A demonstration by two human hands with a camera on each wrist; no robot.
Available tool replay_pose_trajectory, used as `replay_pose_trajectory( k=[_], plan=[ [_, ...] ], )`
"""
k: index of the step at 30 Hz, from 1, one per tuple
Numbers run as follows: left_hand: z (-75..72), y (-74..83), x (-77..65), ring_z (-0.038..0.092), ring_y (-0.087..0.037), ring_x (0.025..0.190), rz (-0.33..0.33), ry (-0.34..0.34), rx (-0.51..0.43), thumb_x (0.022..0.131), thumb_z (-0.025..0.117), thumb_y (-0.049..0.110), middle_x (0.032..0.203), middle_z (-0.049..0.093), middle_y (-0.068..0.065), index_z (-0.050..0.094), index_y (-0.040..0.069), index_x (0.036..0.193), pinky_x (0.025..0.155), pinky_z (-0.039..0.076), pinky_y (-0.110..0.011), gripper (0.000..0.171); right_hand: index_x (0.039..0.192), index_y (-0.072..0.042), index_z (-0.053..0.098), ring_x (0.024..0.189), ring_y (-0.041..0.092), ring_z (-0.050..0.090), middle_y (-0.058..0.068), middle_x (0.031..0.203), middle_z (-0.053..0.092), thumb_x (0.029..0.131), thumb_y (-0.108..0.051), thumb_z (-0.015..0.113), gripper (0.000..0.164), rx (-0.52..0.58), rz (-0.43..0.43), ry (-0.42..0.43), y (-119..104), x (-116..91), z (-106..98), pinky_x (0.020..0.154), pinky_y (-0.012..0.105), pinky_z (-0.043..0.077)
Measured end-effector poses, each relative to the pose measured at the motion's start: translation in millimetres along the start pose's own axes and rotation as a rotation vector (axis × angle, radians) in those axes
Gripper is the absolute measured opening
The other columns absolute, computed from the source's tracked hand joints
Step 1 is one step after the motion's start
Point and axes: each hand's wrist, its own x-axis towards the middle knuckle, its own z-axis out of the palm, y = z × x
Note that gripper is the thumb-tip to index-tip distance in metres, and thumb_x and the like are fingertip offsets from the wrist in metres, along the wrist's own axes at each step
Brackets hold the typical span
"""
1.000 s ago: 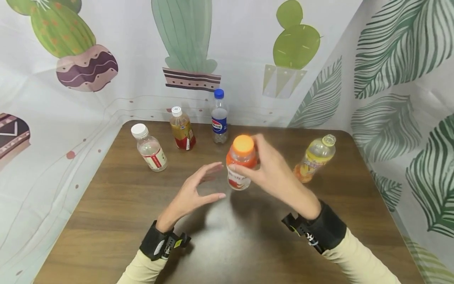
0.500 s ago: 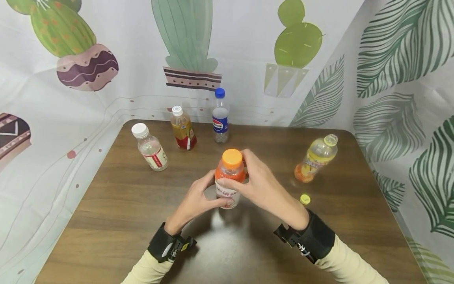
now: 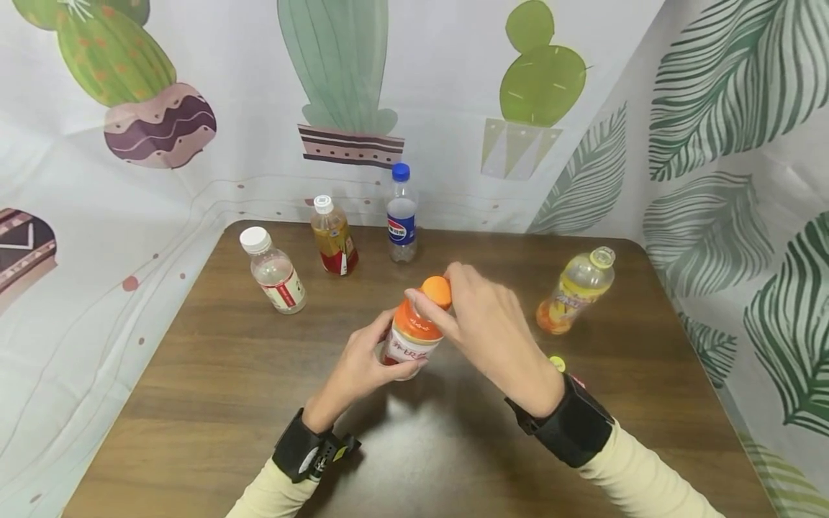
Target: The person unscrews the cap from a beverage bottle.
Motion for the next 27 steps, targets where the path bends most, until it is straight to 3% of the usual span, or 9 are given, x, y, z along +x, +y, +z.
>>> replay_pose_trajectory(
  k=[4, 8, 15, 27],
  plan=[
    [1.0, 0.5, -0.2, 0.065, -0.016, 0.102, 0.005, 0.008, 0.038, 0.077, 0.086, 0.030, 0.122, 0.065, -0.004, 0.048, 0.015, 0.138, 0.089, 0.058, -0.036, 0.073, 0.082, -0.007, 0.055, 0.050, 0.015, 0.048, 0.001, 0.063, 0.050, 0.093, -0.051, 0.064, 0.047, -0.032, 0.150, -0.017, -5.3, -0.2, 0.2, 0.045, 0.026, 0.039],
    [0.7, -0.5, -0.2, 0.066, -0.017, 0.102, 0.020, 0.011, 0.069, 0.077, 0.086, 0.028, 0.122, 0.065, -0.005, 0.048, 0.014, 0.138, 0.089, 0.058, -0.036, 0.073, 0.081, -0.005, 0.053, 0.050, 0.017, 0.048, 0.003, 0.062, 0.048, 0.095, -0.048, 0.062, 0.047, -0.012, 0.196, -0.074, -5.5, 0.7, 0.8, 0.044, 0.026, 0.039],
    [-3.5, -1.1, 0.9, 0.067, -0.015, 0.096, 0.067, 0.013, 0.097, 0.074, 0.087, 0.028, 0.117, 0.069, -0.005, 0.052, 0.011, 0.137, 0.084, 0.058, -0.035, 0.074, 0.088, -0.007, 0.055, 0.055, 0.012, 0.051, 0.002, 0.070, 0.055, 0.096, -0.040, 0.064, 0.036, 0.093, 0.114, -0.110, -0.2, 0.2, -3.3, 0.049, 0.024, 0.045],
    [-10.6, -0.9, 0.9, 0.065, -0.009, 0.093, 0.024, -0.077, -0.024, 0.075, 0.086, 0.030, 0.113, 0.070, 0.003, 0.054, 0.017, 0.138, 0.084, 0.056, -0.031, 0.072, 0.095, -0.008, 0.054, 0.060, 0.008, 0.047, -0.004, 0.073, 0.052, 0.093, -0.029, 0.070, 0.027, 0.071, -0.165, -0.094, 10.5, 1.8, -7.1, 0.052, 0.021, 0.041]
  ],
)
